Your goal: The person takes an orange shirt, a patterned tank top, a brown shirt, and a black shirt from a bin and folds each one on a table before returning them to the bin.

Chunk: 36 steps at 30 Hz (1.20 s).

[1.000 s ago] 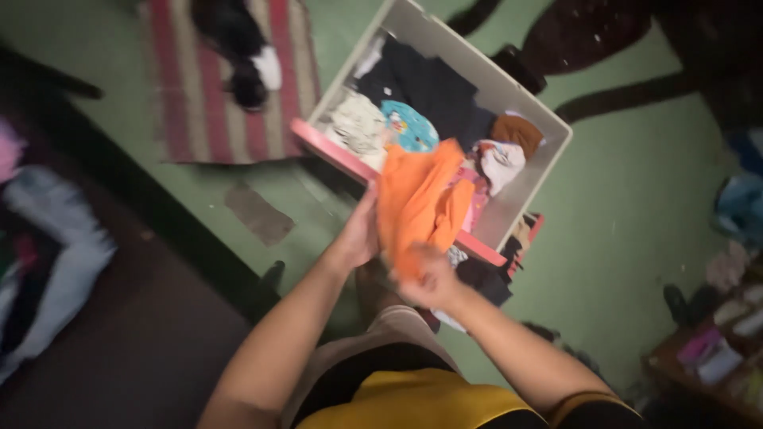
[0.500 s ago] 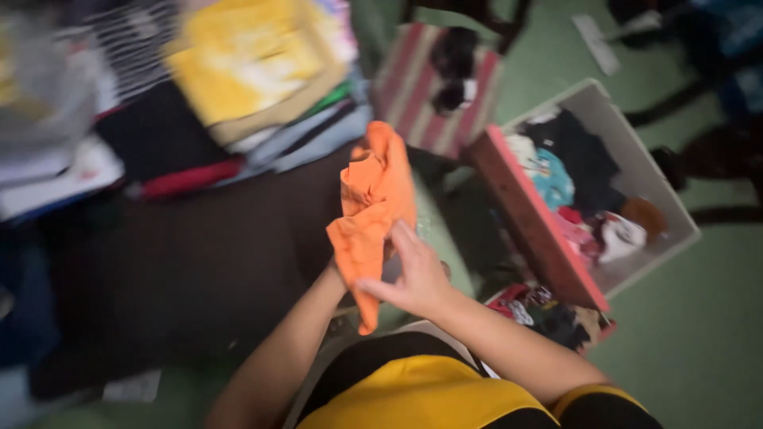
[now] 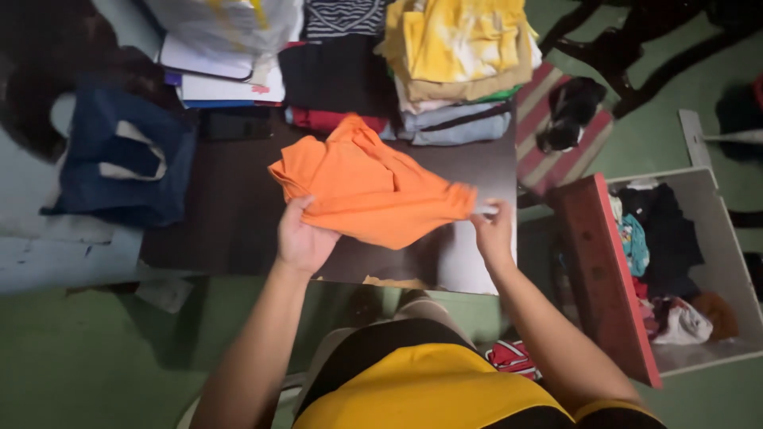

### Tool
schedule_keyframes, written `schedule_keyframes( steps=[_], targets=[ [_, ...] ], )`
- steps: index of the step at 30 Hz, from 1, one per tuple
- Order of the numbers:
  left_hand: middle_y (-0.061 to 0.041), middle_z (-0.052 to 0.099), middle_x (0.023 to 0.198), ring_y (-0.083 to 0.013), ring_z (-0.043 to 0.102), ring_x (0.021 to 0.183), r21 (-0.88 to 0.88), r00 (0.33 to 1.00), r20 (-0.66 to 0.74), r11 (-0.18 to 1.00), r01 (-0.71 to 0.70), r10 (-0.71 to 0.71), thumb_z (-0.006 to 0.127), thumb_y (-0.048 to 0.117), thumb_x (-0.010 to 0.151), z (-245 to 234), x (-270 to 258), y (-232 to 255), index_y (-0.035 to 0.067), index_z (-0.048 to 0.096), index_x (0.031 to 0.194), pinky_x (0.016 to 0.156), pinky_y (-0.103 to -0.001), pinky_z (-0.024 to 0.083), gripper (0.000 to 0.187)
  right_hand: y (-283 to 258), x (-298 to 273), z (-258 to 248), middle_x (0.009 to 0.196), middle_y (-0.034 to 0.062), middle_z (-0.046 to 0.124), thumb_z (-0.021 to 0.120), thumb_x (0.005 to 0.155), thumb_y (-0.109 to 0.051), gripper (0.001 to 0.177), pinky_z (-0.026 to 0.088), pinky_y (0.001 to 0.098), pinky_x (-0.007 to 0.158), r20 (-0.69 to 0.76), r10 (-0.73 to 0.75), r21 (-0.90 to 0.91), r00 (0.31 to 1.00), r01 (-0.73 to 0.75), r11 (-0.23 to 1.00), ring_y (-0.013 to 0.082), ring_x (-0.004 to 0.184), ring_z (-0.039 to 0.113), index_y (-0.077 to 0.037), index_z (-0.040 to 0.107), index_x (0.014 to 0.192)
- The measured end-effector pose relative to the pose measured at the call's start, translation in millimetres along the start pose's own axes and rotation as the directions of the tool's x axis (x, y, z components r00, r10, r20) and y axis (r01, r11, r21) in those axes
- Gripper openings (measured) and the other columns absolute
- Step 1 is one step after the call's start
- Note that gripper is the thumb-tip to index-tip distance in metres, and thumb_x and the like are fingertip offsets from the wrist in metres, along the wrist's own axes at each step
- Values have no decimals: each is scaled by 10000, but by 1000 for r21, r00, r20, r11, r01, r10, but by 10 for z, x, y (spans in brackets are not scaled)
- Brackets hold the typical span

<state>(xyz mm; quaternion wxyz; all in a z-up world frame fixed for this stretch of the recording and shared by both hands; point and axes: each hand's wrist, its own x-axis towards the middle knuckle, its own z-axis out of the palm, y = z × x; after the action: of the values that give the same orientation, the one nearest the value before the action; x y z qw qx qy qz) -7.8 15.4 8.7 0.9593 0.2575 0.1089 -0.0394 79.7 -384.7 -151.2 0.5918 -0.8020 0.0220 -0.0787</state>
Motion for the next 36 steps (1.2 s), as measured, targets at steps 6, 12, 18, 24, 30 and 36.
schedule_keyframes(
  steps=[6,12,18,24,30,36],
  targets=[
    [-190,653,1683,-393,653,1546,-60,989,144,997,42,-33,578,186,1026,-143,132,-432,4,504,1729,1349,-598,492,730,-1842,-313,552,1296,89,814,863,1065,-96,236,599,387,1114,416,-410,115,812,400,909,238,1257,779,-36,783,1279],
    [-166,764,1494,-304,742,1398,60,980,168,993,98,-106,584,165,1075,-247,350,-679,-63,635,1606,1295,-481,543,580,-1855,-283,912,1042,14,777,888,1119,-126,162,569,277,790,567,-120,255,815,-35,966,86,893,695,-33,777,1193],
    [-163,770,1443,-307,741,1352,154,988,-55,976,155,-148,610,152,1096,-337,567,-751,-43,670,1525,1261,-501,549,476,-1407,182,644,907,12,800,716,1124,-137,180,639,304,638,612,52,243,789,-249,937,95,712,747,-7,810,1205],
    [-205,677,1653,-395,653,1563,57,994,2,993,-105,105,581,179,1026,295,264,119,-35,549,1660,1371,-608,482,670,-410,925,-228,959,55,848,720,1097,-158,267,620,384,674,378,143,58,915,-178,982,189,744,746,2,863,1256],
    [-214,616,1753,-403,602,1624,52,996,70,996,-67,63,552,212,1016,210,352,-209,-27,468,1757,1393,-592,451,783,-1107,536,-128,1516,185,705,981,936,-253,745,624,472,1053,482,-294,-84,825,378,922,305,1361,721,-34,646,1564],
    [-238,664,1658,-415,641,1536,78,993,32,990,115,-118,556,199,1038,2,578,-417,-54,526,1701,1345,-589,488,710,-1115,437,399,1397,148,778,835,1011,-73,573,586,410,1094,590,-182,272,787,19,962,234,1287,725,15,666,1551]
  ],
)
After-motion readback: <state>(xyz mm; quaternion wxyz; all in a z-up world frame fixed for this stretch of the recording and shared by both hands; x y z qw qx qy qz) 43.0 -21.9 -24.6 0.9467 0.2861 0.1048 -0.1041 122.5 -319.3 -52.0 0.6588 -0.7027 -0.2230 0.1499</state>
